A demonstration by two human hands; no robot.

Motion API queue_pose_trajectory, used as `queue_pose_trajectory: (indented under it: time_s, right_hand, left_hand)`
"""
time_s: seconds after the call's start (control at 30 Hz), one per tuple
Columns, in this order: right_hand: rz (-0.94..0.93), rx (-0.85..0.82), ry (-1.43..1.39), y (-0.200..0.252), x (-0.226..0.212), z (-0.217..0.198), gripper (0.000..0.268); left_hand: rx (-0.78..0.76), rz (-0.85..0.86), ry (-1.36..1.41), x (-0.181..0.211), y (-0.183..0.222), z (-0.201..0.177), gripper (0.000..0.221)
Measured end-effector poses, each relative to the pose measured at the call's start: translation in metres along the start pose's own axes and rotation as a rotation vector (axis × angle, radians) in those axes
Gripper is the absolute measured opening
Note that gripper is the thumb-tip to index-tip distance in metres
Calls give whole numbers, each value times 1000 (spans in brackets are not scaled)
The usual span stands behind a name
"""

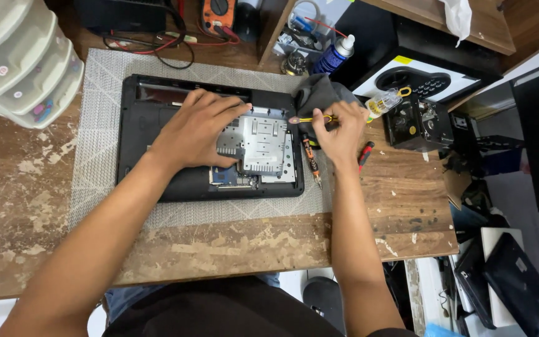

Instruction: Removing internal components like the hard drive and optical drive from a laptop using a screwdriver.

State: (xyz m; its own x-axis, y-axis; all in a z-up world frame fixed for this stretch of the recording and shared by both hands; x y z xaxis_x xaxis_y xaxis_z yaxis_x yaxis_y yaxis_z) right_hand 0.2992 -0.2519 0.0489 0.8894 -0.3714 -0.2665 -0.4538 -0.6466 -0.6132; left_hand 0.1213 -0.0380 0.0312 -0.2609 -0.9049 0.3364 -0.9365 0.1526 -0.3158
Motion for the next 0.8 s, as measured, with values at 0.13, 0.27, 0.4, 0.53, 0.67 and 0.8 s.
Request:
queue_pose_trajectory:
  time_s: [0.13,0.27,0.4,0.53,0.67,0.8]
  right_hand:
    - [-15,-15,5,1,3,8,38]
    - [-10,90,41,-2,-13,-9,34]
    - [1,137,-10,2,-7,-11,29]
    - [-22,53,-82,0,-12,-1,31]
    - [-51,-35,-111,-6,-37,10,36]
    - [-22,-47,-6,-9,-35,-3,36]
  left_hand:
    - [-6,25,12,1,-1,1,97]
    - [34,1,37,-4,1,0,98]
    - [84,12,6,-2,2,-1,98]
    - [152,21,-9,1,3,-8,98]
    - [226,37,-98,6,4,-15,99]
    - [280,19,-180,3,5,-15,105]
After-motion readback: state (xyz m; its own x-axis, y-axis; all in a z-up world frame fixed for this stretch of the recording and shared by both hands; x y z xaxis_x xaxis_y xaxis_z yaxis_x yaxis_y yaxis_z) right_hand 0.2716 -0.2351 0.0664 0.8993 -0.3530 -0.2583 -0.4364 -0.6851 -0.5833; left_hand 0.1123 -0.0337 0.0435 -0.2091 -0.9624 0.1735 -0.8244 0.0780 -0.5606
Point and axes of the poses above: each hand's wrist, its own y-axis away from the middle knuckle, its own z-axis out of the palm, x = y × z, the point moved 8 cm from there along -y, towards the middle knuckle, and after that the axes turned 7 degrees about -x, right-handed, at the moved point
